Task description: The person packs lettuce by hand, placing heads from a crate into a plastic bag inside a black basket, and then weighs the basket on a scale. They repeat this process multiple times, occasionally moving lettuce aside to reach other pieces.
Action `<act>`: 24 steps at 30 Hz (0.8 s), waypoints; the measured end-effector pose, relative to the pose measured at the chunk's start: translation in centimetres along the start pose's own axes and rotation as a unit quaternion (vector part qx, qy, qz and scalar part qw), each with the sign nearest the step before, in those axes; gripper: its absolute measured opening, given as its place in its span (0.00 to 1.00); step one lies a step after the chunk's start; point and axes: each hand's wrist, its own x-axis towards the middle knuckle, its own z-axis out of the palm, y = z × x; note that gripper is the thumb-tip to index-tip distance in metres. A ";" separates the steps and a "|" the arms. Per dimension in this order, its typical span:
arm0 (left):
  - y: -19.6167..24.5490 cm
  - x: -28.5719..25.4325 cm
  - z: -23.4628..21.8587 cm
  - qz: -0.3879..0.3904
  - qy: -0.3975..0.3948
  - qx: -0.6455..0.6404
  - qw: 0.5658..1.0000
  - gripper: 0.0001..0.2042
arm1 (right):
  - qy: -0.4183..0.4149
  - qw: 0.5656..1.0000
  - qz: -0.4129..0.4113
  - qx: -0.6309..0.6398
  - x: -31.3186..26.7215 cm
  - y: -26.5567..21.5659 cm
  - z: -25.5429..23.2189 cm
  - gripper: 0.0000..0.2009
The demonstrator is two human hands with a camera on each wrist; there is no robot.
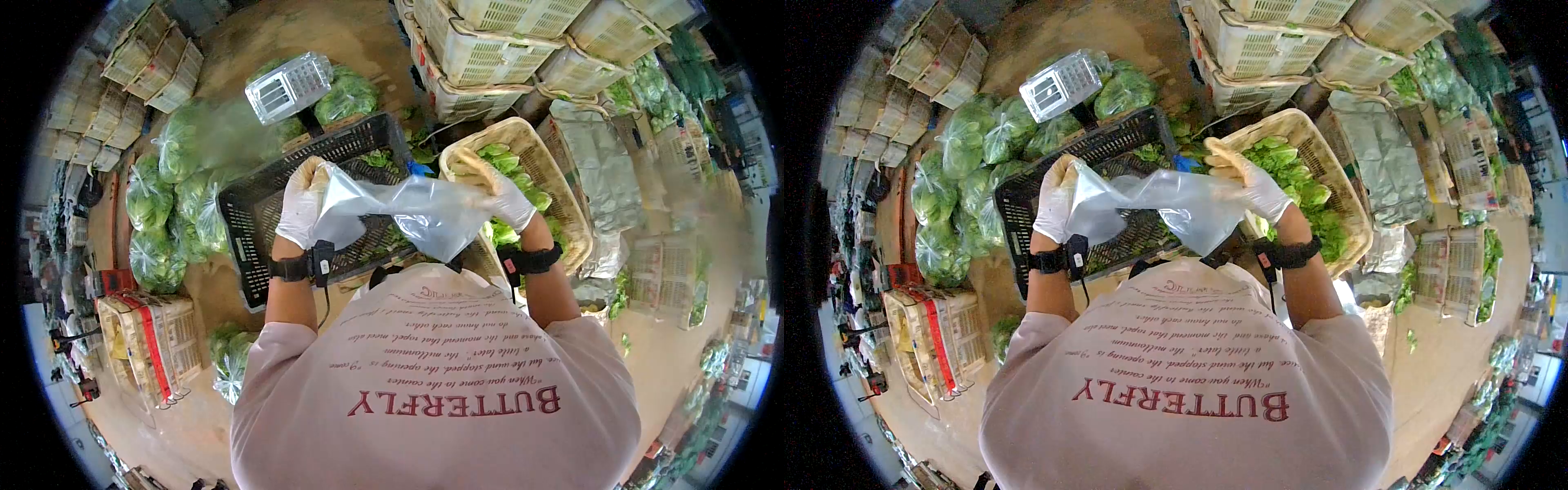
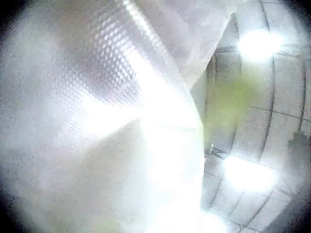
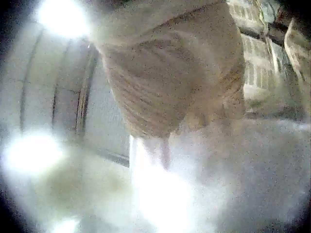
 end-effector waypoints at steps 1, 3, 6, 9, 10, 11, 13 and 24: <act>0.9 -0.2 0.3 0.002 0.010 0.017 1.000 0.03 | 0.000 0.996 0.009 0.088 0.2 0.2 0.3 0.11; 2.2 -0.5 0.7 0.005 0.031 0.051 0.998 0.03 | -0.055 0.932 0.124 0.335 1.3 2.9 -0.7 0.11; 1.7 1.6 -1.4 -0.023 0.064 0.016 0.998 0.06 | 0.045 0.980 0.078 0.178 1.3 3.4 0.8 0.10; 1.4 4.2 -2.1 -0.038 0.088 -0.018 0.995 0.05 | 0.023 0.972 0.121 0.202 1.3 4.4 2.2 0.12; 1.6 4.3 -2.0 -0.038 0.110 -0.027 0.993 0.05 | 0.007 0.960 0.154 0.233 0.8 4.3 2.3 0.13; 1.7 4.1 -2.0 0.008 0.135 0.004 0.991 0.05 | -0.008 0.947 0.186 0.263 0.6 3.4 2.7 0.14; 1.8 3.4 -2.0 0.101 0.182 0.066 0.976 0.06 | 0.005 0.933 0.170 0.318 0.4 4.9 1.5 0.18; -4.6 -3.8 5.0 -0.056 -0.074 0.174 0.980 0.09 | -0.031 0.984 0.096 0.145 2.6 1.8 10.3 0.16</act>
